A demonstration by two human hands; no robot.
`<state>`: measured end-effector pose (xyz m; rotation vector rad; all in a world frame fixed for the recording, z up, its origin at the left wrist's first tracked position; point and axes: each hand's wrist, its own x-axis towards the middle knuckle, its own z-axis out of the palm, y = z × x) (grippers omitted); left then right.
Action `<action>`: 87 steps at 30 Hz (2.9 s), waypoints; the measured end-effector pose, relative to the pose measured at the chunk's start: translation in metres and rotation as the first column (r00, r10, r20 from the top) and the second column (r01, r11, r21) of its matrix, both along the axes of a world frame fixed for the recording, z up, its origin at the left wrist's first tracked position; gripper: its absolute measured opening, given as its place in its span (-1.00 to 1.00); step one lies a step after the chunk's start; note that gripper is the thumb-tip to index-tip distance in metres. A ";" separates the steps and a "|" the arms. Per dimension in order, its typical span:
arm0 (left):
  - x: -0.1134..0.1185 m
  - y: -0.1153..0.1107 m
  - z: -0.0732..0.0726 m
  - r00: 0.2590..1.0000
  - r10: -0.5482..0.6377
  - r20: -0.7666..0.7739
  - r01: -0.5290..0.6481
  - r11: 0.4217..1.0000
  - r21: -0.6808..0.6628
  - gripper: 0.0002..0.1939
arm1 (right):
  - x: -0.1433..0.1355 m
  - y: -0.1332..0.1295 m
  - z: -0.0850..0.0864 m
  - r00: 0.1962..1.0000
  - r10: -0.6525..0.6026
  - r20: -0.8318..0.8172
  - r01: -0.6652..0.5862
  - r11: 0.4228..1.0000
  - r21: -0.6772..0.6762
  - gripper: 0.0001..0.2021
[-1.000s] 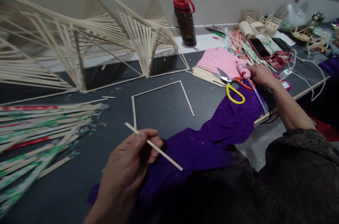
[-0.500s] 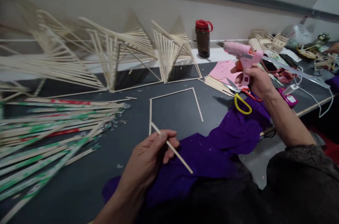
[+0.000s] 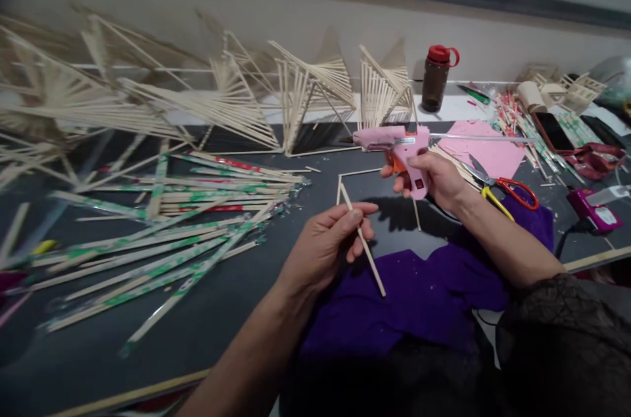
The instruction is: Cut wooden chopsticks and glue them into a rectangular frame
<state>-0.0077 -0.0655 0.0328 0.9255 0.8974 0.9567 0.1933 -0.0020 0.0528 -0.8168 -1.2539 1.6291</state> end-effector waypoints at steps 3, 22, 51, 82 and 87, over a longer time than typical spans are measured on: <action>0.002 0.000 -0.010 1.000 -0.007 -0.016 0.006 1.000 -0.028 -0.65 | 0.004 0.003 0.000 0.999 -0.035 -0.019 0.034 0.999 -0.026 -0.64; 0.021 0.012 -0.016 0.987 0.155 0.044 -0.151 0.985 -0.083 -0.56 | -0.070 -0.016 -0.011 0.977 -0.180 -0.113 0.154 0.967 -0.203 -0.76; 0.002 -0.002 -0.013 0.989 0.126 0.081 -0.128 0.992 0.015 -0.70 | 0.008 0.003 0.023 0.972 0.003 0.236 -0.031 0.993 0.114 -0.61; 0.002 -0.003 -0.015 0.994 0.113 0.009 -0.113 0.993 0.019 -0.68 | 0.008 0.002 0.013 0.876 0.013 0.483 -0.120 0.974 0.193 -0.55; 0.002 -0.003 -0.014 0.993 0.117 0.013 -0.118 0.993 0.010 -0.67 | 0.009 0.001 0.013 0.844 0.015 0.536 -0.137 0.972 0.189 -0.51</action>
